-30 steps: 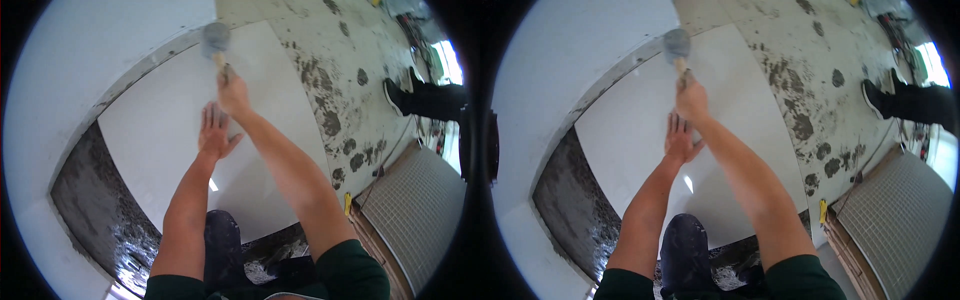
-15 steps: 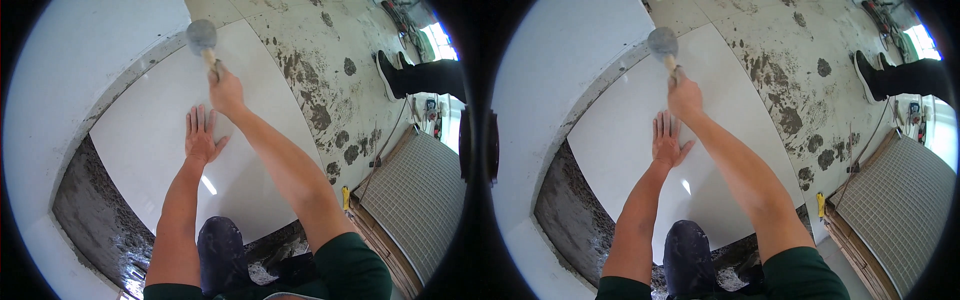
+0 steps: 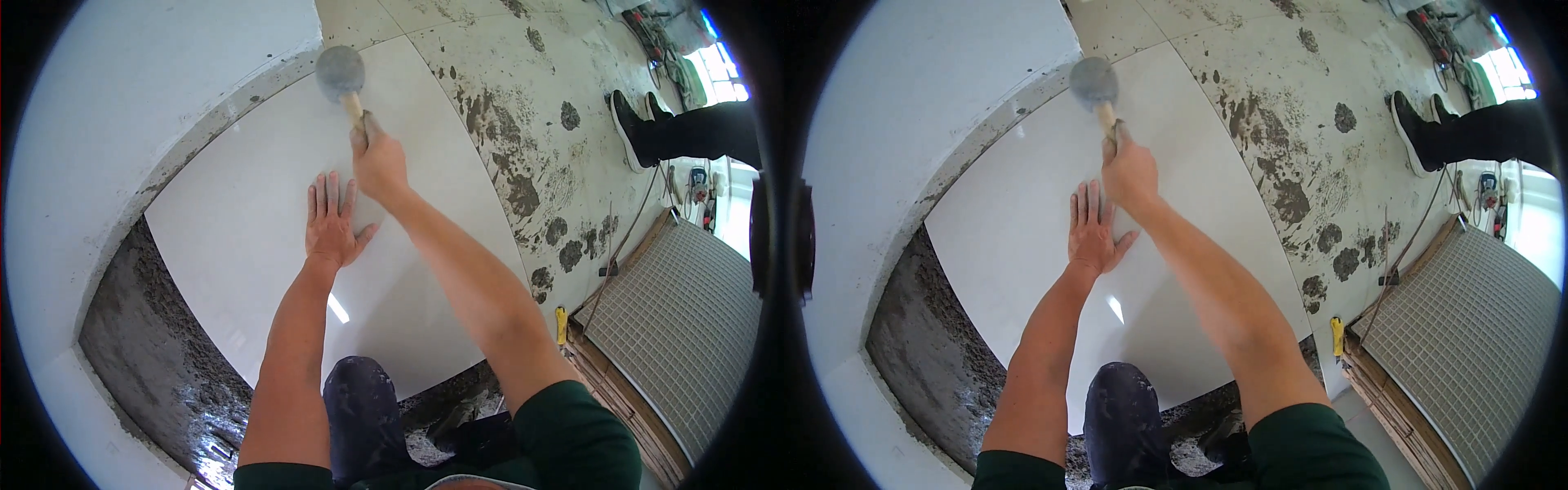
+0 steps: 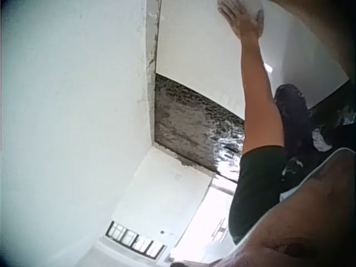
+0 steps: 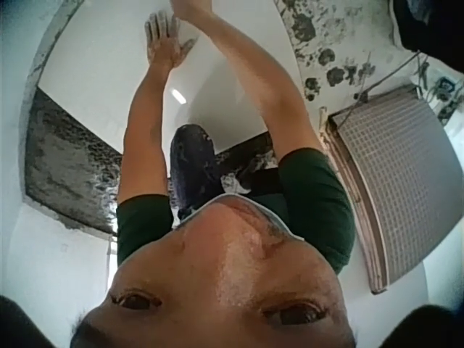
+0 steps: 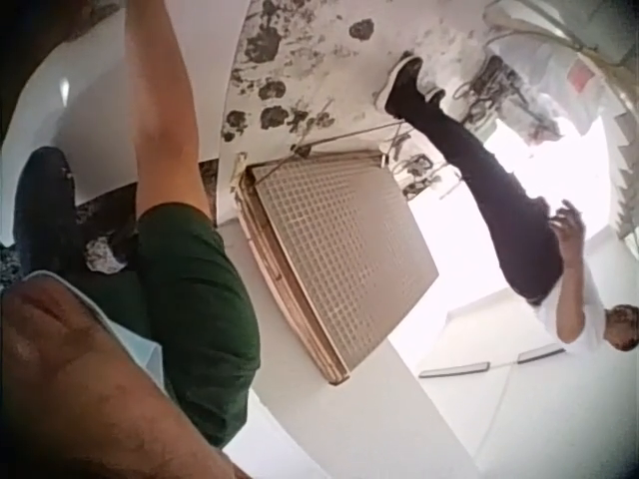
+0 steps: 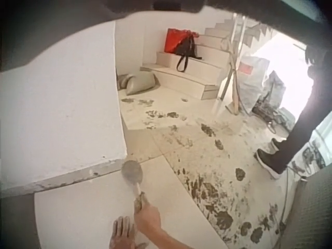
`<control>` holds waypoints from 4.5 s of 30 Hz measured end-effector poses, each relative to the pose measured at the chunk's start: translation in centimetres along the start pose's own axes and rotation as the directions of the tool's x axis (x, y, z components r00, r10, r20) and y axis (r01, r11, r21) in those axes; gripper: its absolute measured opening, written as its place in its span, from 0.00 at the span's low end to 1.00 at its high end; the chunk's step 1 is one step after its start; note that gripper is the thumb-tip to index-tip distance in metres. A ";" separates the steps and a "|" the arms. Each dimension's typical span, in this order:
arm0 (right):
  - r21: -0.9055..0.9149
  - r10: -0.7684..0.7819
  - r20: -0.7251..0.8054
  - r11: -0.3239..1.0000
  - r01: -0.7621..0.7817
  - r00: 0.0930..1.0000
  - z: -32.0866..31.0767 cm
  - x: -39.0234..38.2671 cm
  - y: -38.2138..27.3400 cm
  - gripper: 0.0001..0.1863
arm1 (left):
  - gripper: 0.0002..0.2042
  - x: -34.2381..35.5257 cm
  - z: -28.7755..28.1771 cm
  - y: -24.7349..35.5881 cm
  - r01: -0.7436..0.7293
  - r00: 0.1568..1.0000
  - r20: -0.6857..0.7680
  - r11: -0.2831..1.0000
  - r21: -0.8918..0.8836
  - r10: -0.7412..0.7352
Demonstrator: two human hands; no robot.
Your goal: Placing a large floor tile onto a prepared mortar bed and tapping it into place with a rubber mallet to ensure it is level.
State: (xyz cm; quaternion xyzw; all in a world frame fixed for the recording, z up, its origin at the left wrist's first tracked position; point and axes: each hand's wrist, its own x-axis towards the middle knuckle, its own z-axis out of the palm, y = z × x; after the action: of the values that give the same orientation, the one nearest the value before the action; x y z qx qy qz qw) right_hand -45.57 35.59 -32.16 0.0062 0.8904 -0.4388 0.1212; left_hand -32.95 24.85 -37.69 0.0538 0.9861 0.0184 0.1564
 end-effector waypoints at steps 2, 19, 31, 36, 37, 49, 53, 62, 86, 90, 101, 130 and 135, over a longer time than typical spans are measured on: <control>0.017 -0.028 -0.025 0.999 0.029 0.999 0.1 -0.1 0.4 0.20 | 0.46 0.4 -0.4 0.5 -0.003 1.000 0.001 1.000 0.015 0.003; -0.055 -0.035 0.202 0.997 0.047 0.979 4.5 -2.8 -1.3 0.26 | 0.38 0.7 -0.1 0.1 -0.046 0.975 0.221 0.996 0.077 0.028; -0.246 -0.360 -0.096 0.912 0.329 0.928 -1.7 -10.6 11.8 0.29 | 0.45 0.4 -0.5 0.2 -0.023 0.998 0.054 1.000 0.020 0.022; -0.377 -0.350 0.106 0.852 0.363 0.931 -4.3 -15.4 17.4 0.38 | 0.45 0.4 0.5 0.2 -0.024 0.999 -0.028 0.999 -0.029 0.023; -0.373 -0.349 0.106 0.854 0.363 0.931 -4.3 -15.4 17.2 0.38 | 0.45 0.3 0.6 0.2 -0.030 0.998 -0.057 0.999 -0.028 0.028; -0.473 -0.326 0.121 0.811 0.343 0.938 -3.7 -15.4 16.9 0.41 | 0.44 0.3 1.1 -0.1 -0.040 0.993 -0.114 0.998 -0.050 0.034; -0.481 -0.331 0.114 0.807 0.343 0.937 -3.6 -15.5 16.8 0.41 | 0.44 0.2 1.0 0.0 -0.035 0.995 -0.099 0.999 -0.031 0.032; -0.496 -0.283 0.125 0.812 0.307 0.951 -3.4 -15.5 16.7 0.41 | 0.48 -0.1 0.1 0.0 -0.052 0.996 -0.075 0.997 -0.056 0.047; -0.019 0.017 -0.211 1.000 -0.022 0.977 -4.4 -12.9 17.9 0.33 | 0.45 0.6 0.3 0.1 -0.063 0.985 -0.167 0.995 -0.071 0.050; 0.623 0.662 -0.079 0.617 -0.481 0.746 -8.4 -10.4 19.2 0.24 | 0.46 0.8 0.8 0.6 -0.058 0.993 -0.110 0.997 -0.046 0.053; -0.458 -0.130 -0.216 0.889 0.017 0.968 -6.6 -14.8 18.4 0.19 | 0.48 0.3 0.6 0.2 -0.027 0.996 -0.086 1.000 -0.006 0.026; -0.209 -0.391 -0.035 0.903 0.376 0.920 2.0 -0.4 3.8 0.23 | 0.43 0.1 2.3 -1.3 -0.073 0.978 -0.209 0.955 -0.289 0.012; -0.029 -0.178 0.326 0.980 0.198 0.929 2.1 0.8 2.2 0.20 | 0.45 0.4 2.8 -0.7 -0.083 0.959 -0.284 0.926 -0.370 -0.028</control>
State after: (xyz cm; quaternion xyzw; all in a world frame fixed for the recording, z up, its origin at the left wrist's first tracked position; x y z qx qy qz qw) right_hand -45.61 35.20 -35.28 -0.1544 0.8683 -0.4158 0.2224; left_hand -32.52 24.21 -40.55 0.0334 0.9753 0.2176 0.0206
